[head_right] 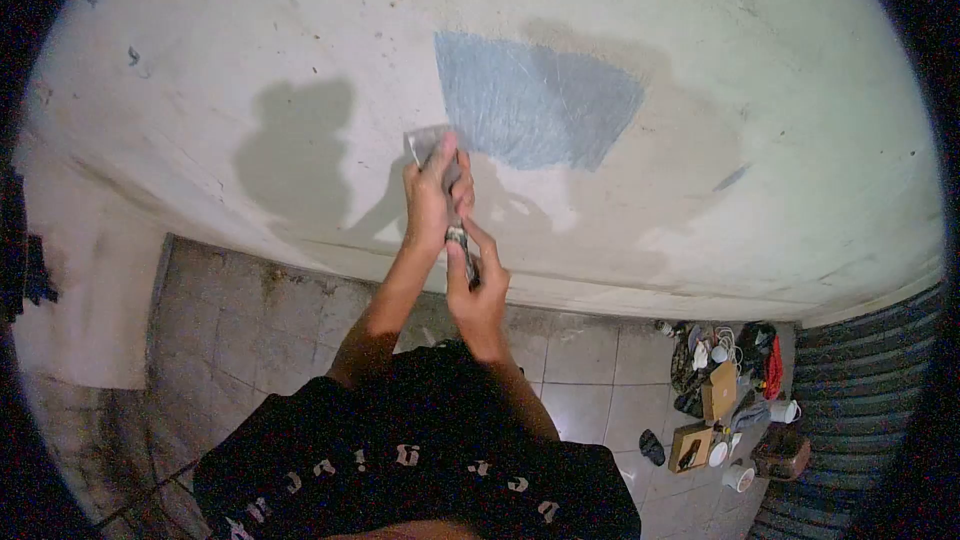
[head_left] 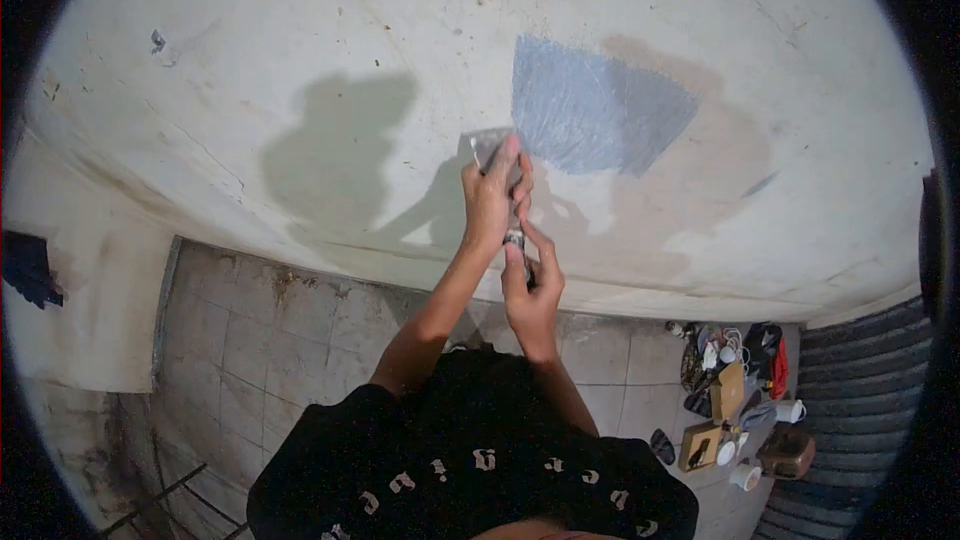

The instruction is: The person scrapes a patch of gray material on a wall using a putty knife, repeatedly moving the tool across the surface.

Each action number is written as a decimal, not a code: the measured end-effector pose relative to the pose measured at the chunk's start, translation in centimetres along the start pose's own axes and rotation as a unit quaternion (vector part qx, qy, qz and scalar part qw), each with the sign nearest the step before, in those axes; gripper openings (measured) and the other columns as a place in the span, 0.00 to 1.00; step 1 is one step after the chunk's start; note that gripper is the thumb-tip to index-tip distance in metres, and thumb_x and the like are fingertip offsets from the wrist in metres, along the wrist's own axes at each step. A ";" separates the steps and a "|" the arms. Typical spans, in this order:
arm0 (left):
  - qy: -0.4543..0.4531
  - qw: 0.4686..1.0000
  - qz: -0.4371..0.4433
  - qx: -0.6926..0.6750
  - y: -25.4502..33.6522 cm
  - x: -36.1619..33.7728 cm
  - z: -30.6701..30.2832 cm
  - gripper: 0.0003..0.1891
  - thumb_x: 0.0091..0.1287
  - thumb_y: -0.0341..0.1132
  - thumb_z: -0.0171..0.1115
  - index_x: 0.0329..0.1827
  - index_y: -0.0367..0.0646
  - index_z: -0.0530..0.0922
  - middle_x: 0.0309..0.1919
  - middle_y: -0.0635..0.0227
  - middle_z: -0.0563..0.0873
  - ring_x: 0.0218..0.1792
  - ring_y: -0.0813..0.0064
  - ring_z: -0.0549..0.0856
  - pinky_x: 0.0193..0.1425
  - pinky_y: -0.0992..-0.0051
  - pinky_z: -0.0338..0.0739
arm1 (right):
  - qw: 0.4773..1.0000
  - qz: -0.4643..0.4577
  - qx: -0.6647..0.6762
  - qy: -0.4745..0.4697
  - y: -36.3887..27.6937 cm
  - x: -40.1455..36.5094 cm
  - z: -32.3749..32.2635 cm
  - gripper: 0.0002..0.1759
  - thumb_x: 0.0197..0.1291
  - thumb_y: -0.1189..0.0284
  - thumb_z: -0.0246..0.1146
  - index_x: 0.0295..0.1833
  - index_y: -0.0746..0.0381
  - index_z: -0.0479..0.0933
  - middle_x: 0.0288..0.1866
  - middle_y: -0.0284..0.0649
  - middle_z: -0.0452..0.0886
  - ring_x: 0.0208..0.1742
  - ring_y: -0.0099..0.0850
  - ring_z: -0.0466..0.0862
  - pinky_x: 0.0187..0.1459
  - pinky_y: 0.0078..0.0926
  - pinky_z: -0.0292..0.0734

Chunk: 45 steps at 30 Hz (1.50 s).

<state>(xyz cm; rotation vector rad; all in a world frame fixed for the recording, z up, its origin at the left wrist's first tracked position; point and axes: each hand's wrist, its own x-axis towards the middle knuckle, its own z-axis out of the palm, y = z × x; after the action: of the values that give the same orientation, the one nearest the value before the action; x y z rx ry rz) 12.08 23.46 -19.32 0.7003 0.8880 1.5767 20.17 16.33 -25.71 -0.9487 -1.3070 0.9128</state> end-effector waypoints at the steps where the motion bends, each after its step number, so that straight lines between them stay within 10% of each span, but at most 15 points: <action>1: 0.003 1.000 -0.009 0.005 -0.5 0.0 -0.5 0.22 0.71 0.51 0.59 0.28 0.40 0.74 0.12 0.72 0.69 0.10 0.80 0.68 0.13 0.79 0.62 | 1.000 0.000 -0.004 0.001 0.4 0.0 0.0 0.19 0.70 0.73 0.59 0.64 0.65 0.70 0.20 0.27 0.72 0.19 0.13 0.66 0.21 0.15 0.57; 12: -0.001 0.999 -0.032 -0.021 -2.0 -0.5 -1.3 0.21 0.71 0.51 0.59 0.27 0.41 0.74 0.12 0.74 0.68 0.10 0.79 0.68 0.14 0.78 0.61 | 0.999 0.042 -0.006 -0.004 1.0 -2.2 -0.6 0.18 0.70 0.75 0.58 0.64 0.65 0.71 0.20 0.27 0.71 0.19 0.14 0.66 0.21 0.15 0.57; 18: -0.015 1.000 0.009 -0.006 0.9 0.8 -0.5 0.21 0.71 0.51 0.59 0.28 0.41 0.74 0.11 0.73 0.68 0.10 0.80 0.68 0.13 0.78 0.61 | 0.996 0.073 0.043 -0.010 -1.7 0.0 0.6 0.19 0.69 0.78 0.58 0.64 0.69 0.71 0.50 0.41 0.82 0.39 0.19 0.77 0.38 0.17 0.74; 26: -0.017 0.999 -0.004 0.029 0.9 0.2 -0.9 0.21 0.71 0.50 0.58 0.28 0.40 0.74 0.12 0.72 0.69 0.10 0.80 0.68 0.13 0.78 0.62 | 0.997 0.066 0.045 -0.002 -1.0 -1.2 1.0 0.20 0.70 0.75 0.57 0.65 0.66 0.69 0.29 0.30 0.74 0.23 0.14 0.68 0.23 0.15 0.61; 29: -0.025 0.999 0.003 0.023 0.9 0.5 -0.9 0.21 0.72 0.50 0.58 0.28 0.40 0.74 0.12 0.72 0.69 0.10 0.80 0.68 0.14 0.78 0.62 | 0.996 0.078 0.050 -0.006 -0.8 -0.8 0.9 0.19 0.70 0.77 0.57 0.64 0.68 0.70 0.43 0.37 0.81 0.29 0.16 0.73 0.29 0.16 0.69; 39: -0.039 0.997 0.033 0.049 2.3 1.2 -0.8 0.22 0.71 0.51 0.58 0.27 0.41 0.74 0.12 0.72 0.70 0.10 0.81 0.67 0.13 0.79 0.61 | 0.999 0.003 0.037 0.014 -0.6 0.2 2.7 0.19 0.72 0.72 0.56 0.64 0.66 0.67 0.20 0.26 0.70 0.17 0.13 0.66 0.19 0.15 0.56; 45: -0.057 0.997 0.032 0.038 3.5 1.1 -0.4 0.21 0.71 0.49 0.59 0.28 0.40 0.74 0.12 0.72 0.69 0.11 0.81 0.68 0.13 0.78 0.61 | 0.995 0.082 0.059 -0.011 -2.4 0.3 2.3 0.19 0.71 0.71 0.58 0.63 0.66 0.69 0.24 0.30 0.75 0.21 0.14 0.68 0.23 0.16 0.61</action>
<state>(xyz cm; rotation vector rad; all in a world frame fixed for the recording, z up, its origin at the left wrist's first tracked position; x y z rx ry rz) 9.72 24.20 -16.63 0.8723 0.8515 1.5487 17.92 15.90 -23.26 -0.9653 -1.1922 1.1178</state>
